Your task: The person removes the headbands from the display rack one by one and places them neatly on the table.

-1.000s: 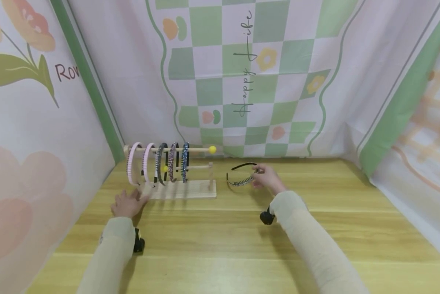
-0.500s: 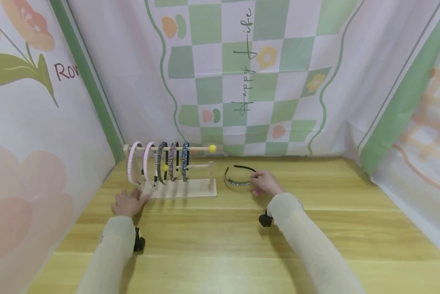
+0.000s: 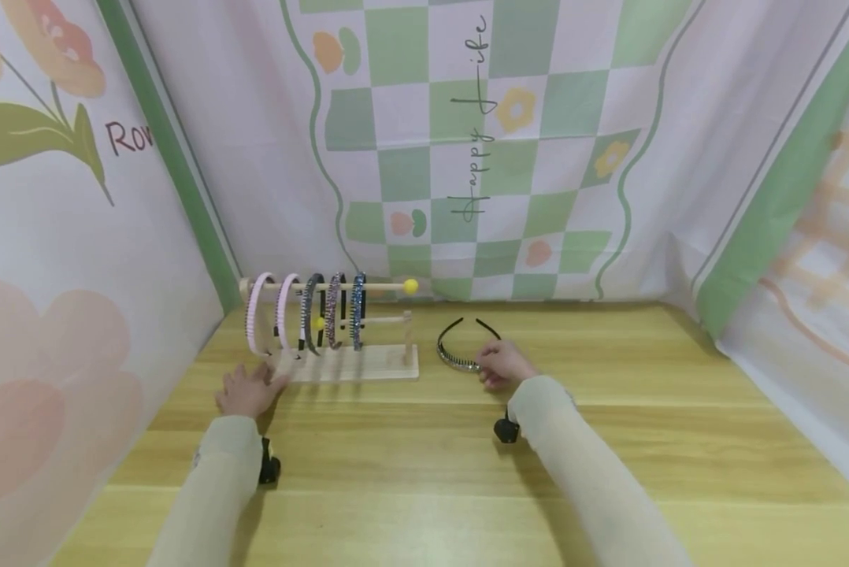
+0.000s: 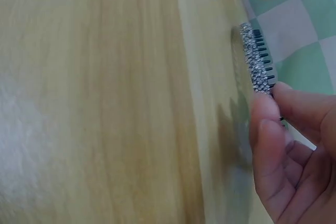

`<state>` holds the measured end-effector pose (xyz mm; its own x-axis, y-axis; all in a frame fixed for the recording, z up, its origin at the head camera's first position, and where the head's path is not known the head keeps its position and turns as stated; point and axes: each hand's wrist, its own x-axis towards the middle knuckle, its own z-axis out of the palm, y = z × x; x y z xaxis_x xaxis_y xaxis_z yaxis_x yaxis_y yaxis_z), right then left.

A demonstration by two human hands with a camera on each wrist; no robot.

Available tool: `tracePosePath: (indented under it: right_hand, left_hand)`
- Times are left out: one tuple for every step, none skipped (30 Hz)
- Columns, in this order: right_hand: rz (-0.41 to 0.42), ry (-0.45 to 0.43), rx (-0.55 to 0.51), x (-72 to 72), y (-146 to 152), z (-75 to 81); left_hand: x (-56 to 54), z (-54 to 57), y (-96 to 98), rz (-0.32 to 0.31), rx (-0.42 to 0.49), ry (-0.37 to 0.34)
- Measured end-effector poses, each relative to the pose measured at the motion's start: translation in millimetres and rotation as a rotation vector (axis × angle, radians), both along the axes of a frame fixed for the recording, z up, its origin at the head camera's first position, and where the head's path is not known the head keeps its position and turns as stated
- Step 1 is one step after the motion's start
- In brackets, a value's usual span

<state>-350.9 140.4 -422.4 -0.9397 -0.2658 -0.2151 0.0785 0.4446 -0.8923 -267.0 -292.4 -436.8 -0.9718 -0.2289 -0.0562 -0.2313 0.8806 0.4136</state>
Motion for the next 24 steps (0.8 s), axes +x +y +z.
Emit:
tracePosePath:
  right_hand:
    - [0.02, 0.005, -0.018, -1.5, 1.3, -2.3]
    - [0.026, 0.008, -0.018, -2.1, 1.8, -3.1]
    - [0.028, 0.008, -0.017, -2.6, 2.2, -3.6]
    - [0.034, 0.013, -0.01, -3.1, 2.6, -3.9]
    - [0.026, 0.01, -0.006, -3.1, 2.5, -4.0]
    - [0.015, 0.006, 0.001, -3.0, 2.4, -4.1]
    - [0.006, 0.001, 0.005, -2.7, 2.4, -3.9]
    - [-0.019, -0.011, 0.029, -1.7, 1.2, -2.5]
    - [-0.027, -0.015, 0.037, -1.5, 1.1, -2.3]
    - [-0.034, -0.019, 0.041, -1.3, 1.2, -2.0]
    - [-0.04, -0.024, 0.048, -0.9, 1.1, -1.4]
    - [-0.039, -0.024, 0.056, -0.7, 1.2, -0.8]
    - [-0.033, -0.022, 0.062, -0.6, 1.4, -0.1]
    - [-0.032, -0.021, 0.066, -0.7, 1.7, 0.1]
    - [-0.031, -0.02, 0.071, -0.8, 2.0, 0.5]
    - [-0.031, -0.02, 0.072, -0.9, 2.5, 0.8]
    - [-0.026, -0.017, 0.072, -1.1, 3.1, 0.9]
    - [-0.023, -0.015, 0.068, -1.5, 3.6, 1.0]
    - [-0.023, -0.017, 0.058, -1.7, 4.2, 1.2]
    - [-0.028, -0.023, 0.045, -2.1, 4.8, 1.4]
    - [-0.025, -0.021, 0.034, -2.6, 5.5, 1.8]
    - [-0.022, -0.017, 0.02, -3.0, 6.0, 2.6]
    - [-0.013, -0.007, 0.01, -3.5, 6.5, 3.7]
    - [-0.008, 0.003, 0.0, -4.1, 6.7, 5.2]
  left_hand:
    - [-0.1, -0.2, 0.1, 0.0, -0.001, 0.0]
    - [-0.3, -0.5, 0.1, 0.0, -0.003, 0.0]
    - [-0.7, -0.7, -0.1, 0.001, -0.003, -0.001]
    - [-0.8, -0.6, 0.2, 0.002, -0.003, -0.001]
    - [-1.0, -0.5, 0.6, 0.004, -0.002, -0.002]
    - [-1.2, -0.5, 0.8, 0.005, -0.001, -0.003]
    - [-1.2, -0.3, 1.3, 0.007, 0.002, -0.005]
    - [-1.4, -0.2, 1.5, 0.008, 0.003, -0.006]
    - [-1.3, 0.1, 1.8, 0.009, 0.004, -0.007]
    - [-1.2, 0.5, 2.2, 0.01, 0.006, -0.006]
    - [-1.2, 0.6, 2.1, 0.01, 0.008, -0.007]
    - [-1.1, 0.8, 2.1, 0.011, 0.009, -0.007]
    - [-0.9, 1.0, 2.2, 0.011, 0.01, -0.008]
    - [-0.9, 1.0, 2.1, 0.012, 0.009, -0.009]
    - [-0.8, 0.9, 1.9, 0.012, 0.009, -0.01]
    - [-0.9, 0.7, 1.8, 0.013, 0.009, -0.011]
    - [-0.9, 0.6, 1.6, 0.014, 0.008, -0.013]
    - [-0.9, 0.5, 1.5, 0.015, 0.007, -0.015]
    - [-0.8, 0.6, 1.5, 0.015, 0.006, -0.017]
    - [-0.8, 0.8, 1.4, 0.015, 0.005, -0.019]
    - [-0.6, 1.1, 1.6, 0.016, 0.004, -0.021]
    - [-0.3, 1.8, 1.9, 0.017, 0.003, -0.024]
    - [-0.1, 2.4, 2.1, 0.018, 0.002, -0.025]
    - [0.2, 3.1, 2.5, 0.018, 0.002, -0.026]
